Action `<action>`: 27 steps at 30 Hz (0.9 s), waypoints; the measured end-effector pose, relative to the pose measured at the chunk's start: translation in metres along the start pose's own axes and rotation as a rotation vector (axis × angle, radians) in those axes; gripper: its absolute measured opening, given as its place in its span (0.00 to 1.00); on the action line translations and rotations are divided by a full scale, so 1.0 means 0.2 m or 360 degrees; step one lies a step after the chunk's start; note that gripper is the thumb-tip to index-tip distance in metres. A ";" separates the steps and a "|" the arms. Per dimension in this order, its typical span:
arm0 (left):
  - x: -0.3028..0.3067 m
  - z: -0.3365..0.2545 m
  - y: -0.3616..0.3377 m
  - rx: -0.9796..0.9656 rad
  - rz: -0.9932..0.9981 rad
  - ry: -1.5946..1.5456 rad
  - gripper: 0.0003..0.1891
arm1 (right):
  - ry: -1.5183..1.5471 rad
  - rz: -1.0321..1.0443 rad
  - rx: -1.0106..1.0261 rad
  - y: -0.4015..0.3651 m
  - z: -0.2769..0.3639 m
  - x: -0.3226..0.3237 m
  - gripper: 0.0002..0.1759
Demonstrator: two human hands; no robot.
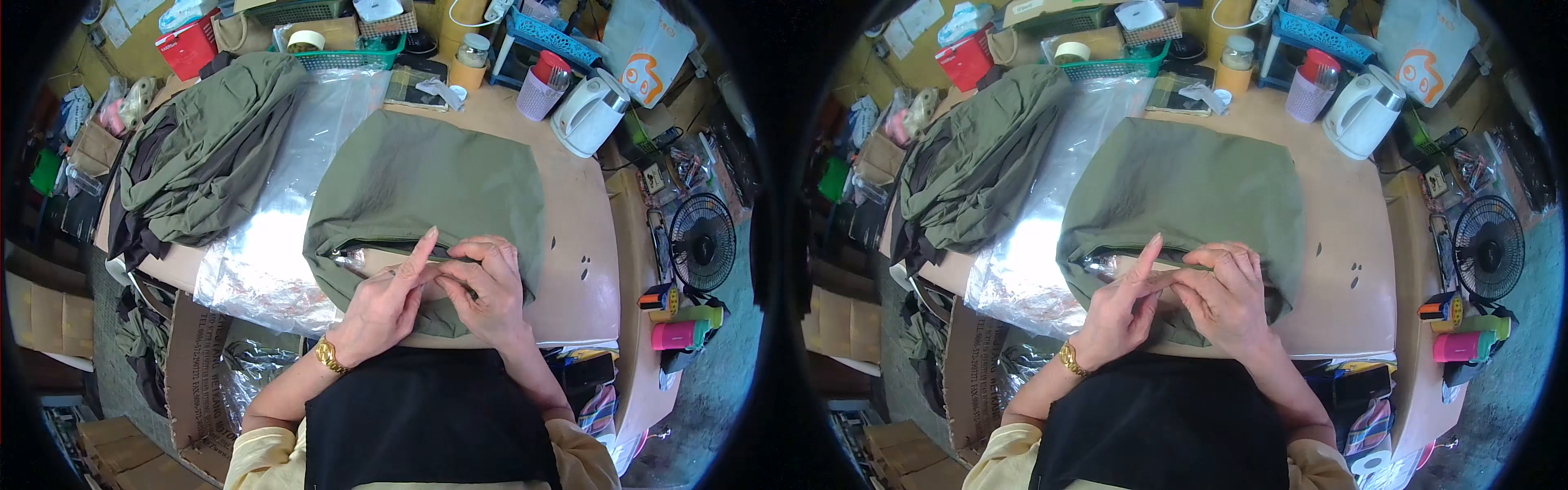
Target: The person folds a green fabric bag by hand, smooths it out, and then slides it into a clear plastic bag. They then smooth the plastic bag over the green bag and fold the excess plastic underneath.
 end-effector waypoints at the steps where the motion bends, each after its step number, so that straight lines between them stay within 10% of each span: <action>1: 0.00 0.00 0.00 0.0002 -0.0005 0.0001 0.44 | 0.0007 -0.0012 0.0031 0.00 0.00 0.00 0.15; 10: -0.04 0.06 -0.06 0.0497 0.0315 -0.0476 0.42 | 0.0088 -0.0009 0.0141 0.00 0.02 -0.02 0.15; 12: -0.08 0.07 -0.08 0.0664 0.0331 -0.1202 0.41 | 0.0098 -0.0027 0.0187 0.00 0.04 -0.01 0.15; 27: -0.11 0.08 -0.09 0.0749 0.0339 -0.2199 0.44 | 0.0261 -0.0161 0.0105 0.00 0.02 -0.02 0.11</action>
Point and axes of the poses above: each hand's wrist, its own y-axis towards the middle knuckle, its own x-axis out of the back of the hand, z = x × y, the point moved 6 cm from there along y, towards the middle knuckle, and after that the axes turned 13 degrees about y, right-handed, at the moved point
